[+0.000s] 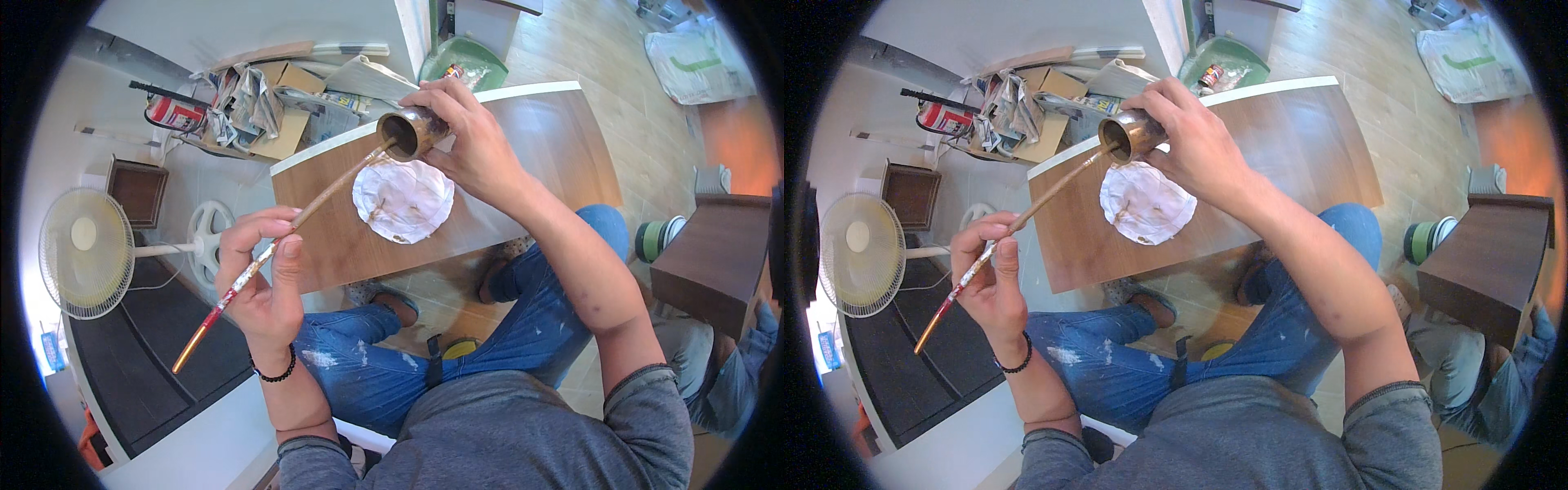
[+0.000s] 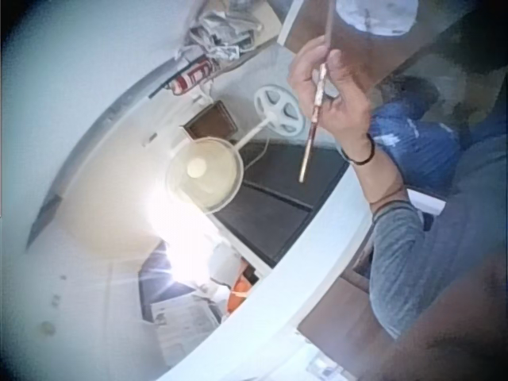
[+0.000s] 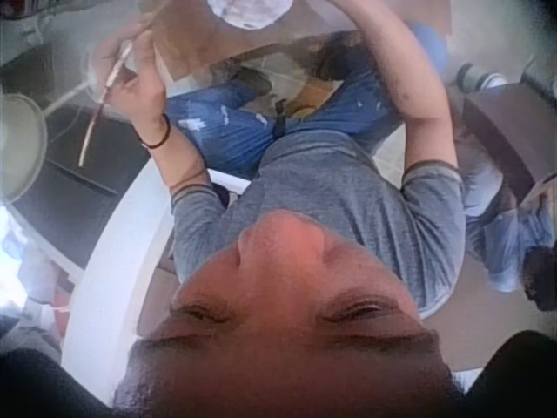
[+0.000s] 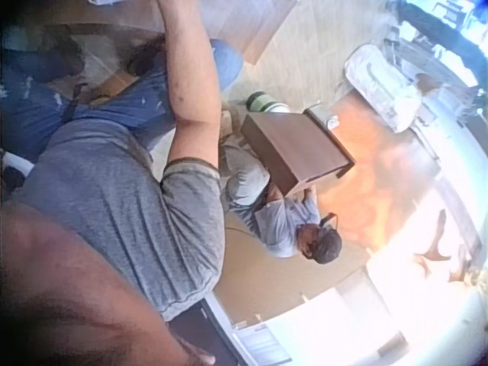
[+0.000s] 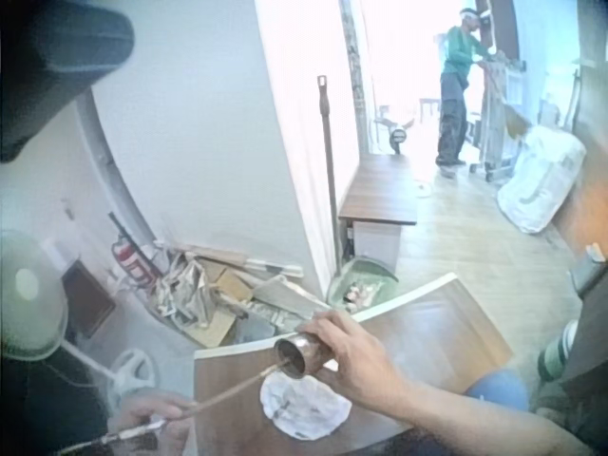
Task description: The person cleans a wooden board with a cloth, applies masking tape along one edge, and then uses a brush to apply a liquid finish along the taped edge. The person works on a single board throughout the clip.
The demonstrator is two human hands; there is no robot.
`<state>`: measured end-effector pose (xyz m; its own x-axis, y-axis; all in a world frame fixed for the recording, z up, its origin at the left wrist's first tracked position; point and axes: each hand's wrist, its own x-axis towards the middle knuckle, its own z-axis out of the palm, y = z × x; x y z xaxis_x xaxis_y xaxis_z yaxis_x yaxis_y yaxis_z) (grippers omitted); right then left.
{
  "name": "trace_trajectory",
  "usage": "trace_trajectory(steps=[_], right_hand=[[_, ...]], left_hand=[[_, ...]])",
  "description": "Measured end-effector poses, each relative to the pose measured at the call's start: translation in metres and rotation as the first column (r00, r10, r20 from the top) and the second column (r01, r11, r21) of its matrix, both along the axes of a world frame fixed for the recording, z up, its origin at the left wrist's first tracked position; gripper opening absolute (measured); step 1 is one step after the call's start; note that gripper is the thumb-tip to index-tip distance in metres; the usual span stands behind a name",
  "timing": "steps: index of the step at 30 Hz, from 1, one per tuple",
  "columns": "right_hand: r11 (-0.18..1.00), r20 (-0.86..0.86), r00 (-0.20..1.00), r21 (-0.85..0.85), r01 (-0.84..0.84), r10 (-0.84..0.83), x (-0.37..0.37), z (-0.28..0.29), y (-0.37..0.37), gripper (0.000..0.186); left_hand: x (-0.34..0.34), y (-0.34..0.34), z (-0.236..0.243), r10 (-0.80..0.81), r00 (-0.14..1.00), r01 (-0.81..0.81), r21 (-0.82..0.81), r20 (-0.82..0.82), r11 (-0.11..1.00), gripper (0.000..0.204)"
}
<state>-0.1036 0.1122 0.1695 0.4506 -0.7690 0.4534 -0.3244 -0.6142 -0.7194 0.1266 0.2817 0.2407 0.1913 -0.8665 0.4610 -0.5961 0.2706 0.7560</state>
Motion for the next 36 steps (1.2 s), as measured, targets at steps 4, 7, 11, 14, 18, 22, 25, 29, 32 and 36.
trace_trajectory(steps=[4, 7, 11, 14, 18, 22, 25, 29, 32, 36], right_hand=[[1.000, -0.006, 1.000, -0.011, 0.011, -0.011, -0.005, -0.001, -0.003, 0.062], [1.000, 0.019, 1.000, 0.022, 0.010, -0.011, -0.006, 0.002, -0.003, 0.061], [1.000, 0.030, 1.000, 0.030, 0.000, -0.001, -0.004, 0.002, -0.003, 0.061], [1.000, 0.027, 1.000, 0.016, 0.006, -0.007, -0.004, 0.002, -0.002, 0.058], [1.000, 0.026, 0.999, 0.008, 0.024, -0.024, -0.004, 0.001, -0.005, 0.057], [0.998, 0.028, 0.998, 0.039, 0.057, -0.058, -0.004, 0.002, -0.006, 0.060], [0.997, 0.034, 0.998, 0.041, 0.059, -0.060, -0.005, 0.001, -0.007, 0.061], [0.997, 0.036, 0.997, 0.040, 0.072, -0.074, -0.004, -0.002, -0.010, 0.058], [0.994, 0.023, 0.994, 0.001, 0.111, -0.111, -0.004, -0.004, -0.012, 0.055], [0.988, 0.029, 0.989, 0.056, 0.143, -0.145, -0.006, -0.009, -0.020, 0.058]], left_hand=[[0.003, -0.001, 0.000, -0.024, 0.999, 0.022, -0.049, -0.042, 0.999, 0.014], [0.006, 0.001, 0.002, -0.044, 0.998, 0.040, -0.077, -0.046, 0.996, 0.015], [0.007, 0.001, 0.001, -0.122, 0.992, 0.117, -0.119, -0.030, 0.986, 0.014], [0.005, -0.003, -0.001, -0.125, 0.990, 0.129, -0.074, 0.058, 0.989, 0.013], [0.010, -0.004, 0.000, -0.143, 0.981, 0.148, -0.026, 0.134, 0.989, 0.012], [0.011, 0.000, 0.003, -0.151, 0.987, 0.153, -0.041, 0.050, 0.987, 0.011], [0.012, 0.000, 0.002, -0.152, 0.988, 0.152, -0.088, 0.008, 0.984, 0.011], [0.009, -0.002, 0.000, -0.170, 0.984, 0.173, -0.057, 0.052, 0.983, 0.013], [0.016, -0.004, -0.001, -0.154, 0.988, 0.155, -0.079, 0.011, 0.985, 0.015], [0.037, -0.010, -0.003, -0.089, 0.968, 0.048, -0.172, -0.234, 0.984, 0.016]])
